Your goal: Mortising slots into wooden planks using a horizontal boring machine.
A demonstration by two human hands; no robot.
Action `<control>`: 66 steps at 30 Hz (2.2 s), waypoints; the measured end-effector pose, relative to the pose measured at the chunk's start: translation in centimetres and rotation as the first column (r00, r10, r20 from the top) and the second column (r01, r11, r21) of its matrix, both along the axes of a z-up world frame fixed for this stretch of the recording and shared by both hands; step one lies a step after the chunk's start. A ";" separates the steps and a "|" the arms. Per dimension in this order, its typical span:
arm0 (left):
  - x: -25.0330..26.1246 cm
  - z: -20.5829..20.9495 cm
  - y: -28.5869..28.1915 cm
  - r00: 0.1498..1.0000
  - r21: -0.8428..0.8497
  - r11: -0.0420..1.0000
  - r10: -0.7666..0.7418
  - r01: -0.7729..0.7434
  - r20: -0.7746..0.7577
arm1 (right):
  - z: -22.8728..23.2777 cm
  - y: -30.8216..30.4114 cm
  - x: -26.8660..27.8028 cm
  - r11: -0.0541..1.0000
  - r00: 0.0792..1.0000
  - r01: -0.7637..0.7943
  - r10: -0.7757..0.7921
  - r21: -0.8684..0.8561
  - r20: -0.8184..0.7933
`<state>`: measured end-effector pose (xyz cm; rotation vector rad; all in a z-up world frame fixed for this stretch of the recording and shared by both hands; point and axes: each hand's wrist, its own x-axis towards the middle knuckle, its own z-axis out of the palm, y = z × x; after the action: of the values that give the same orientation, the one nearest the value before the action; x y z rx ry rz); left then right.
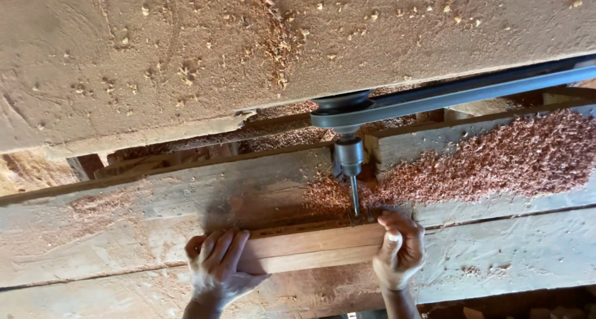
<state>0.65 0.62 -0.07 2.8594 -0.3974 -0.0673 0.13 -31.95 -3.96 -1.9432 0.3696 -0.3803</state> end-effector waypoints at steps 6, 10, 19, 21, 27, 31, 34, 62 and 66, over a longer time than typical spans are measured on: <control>0.6 0.7 -0.3 1.000 0.005 1.000 0.003 -0.003 0.001 | 0.1 0.1 0.0 0.997 1.000 -0.012 0.010 0.080 0.028; 0.3 0.5 0.0 1.000 0.022 1.000 -0.008 0.007 0.001 | 0.0 0.0 -0.1 0.998 1.000 -0.003 0.002 0.058 0.012; -1.4 -1.6 1.1 0.999 0.036 0.999 -0.027 0.027 0.020 | -0.3 0.0 -0.3 0.997 1.000 0.007 -0.008 0.083 0.006; -1.2 -1.4 1.0 0.999 0.052 0.998 -0.035 0.033 0.021 | -0.4 -0.1 -0.4 0.997 1.000 0.015 -0.016 0.078 0.009; -1.1 -1.4 1.1 0.999 0.020 0.999 -0.047 0.046 0.019 | -0.5 0.0 -0.4 0.997 1.000 0.009 -0.010 0.080 0.009; -0.5 -1.2 1.0 0.998 0.033 0.998 -0.049 0.048 0.040 | -0.5 0.2 -0.2 0.990 1.000 0.012 -0.015 0.138 0.021; -0.2 -1.1 1.0 0.998 0.009 0.999 -0.050 0.050 0.049 | -0.6 0.3 0.0 0.992 0.999 0.039 -0.043 0.120 0.032; -0.2 -1.1 1.3 0.999 0.022 0.999 -0.044 0.044 -0.029 | -1.2 1.0 -0.1 0.980 0.983 0.067 -0.098 0.189 0.158; -0.3 -1.2 1.3 0.999 0.016 0.999 -0.036 0.037 -0.027 | -1.2 1.1 0.0 0.980 0.982 0.087 -0.114 0.180 0.149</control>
<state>0.36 1.89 -1.23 2.8644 -0.4456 -0.1156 0.17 -30.85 -5.15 -1.7166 0.3848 -0.5482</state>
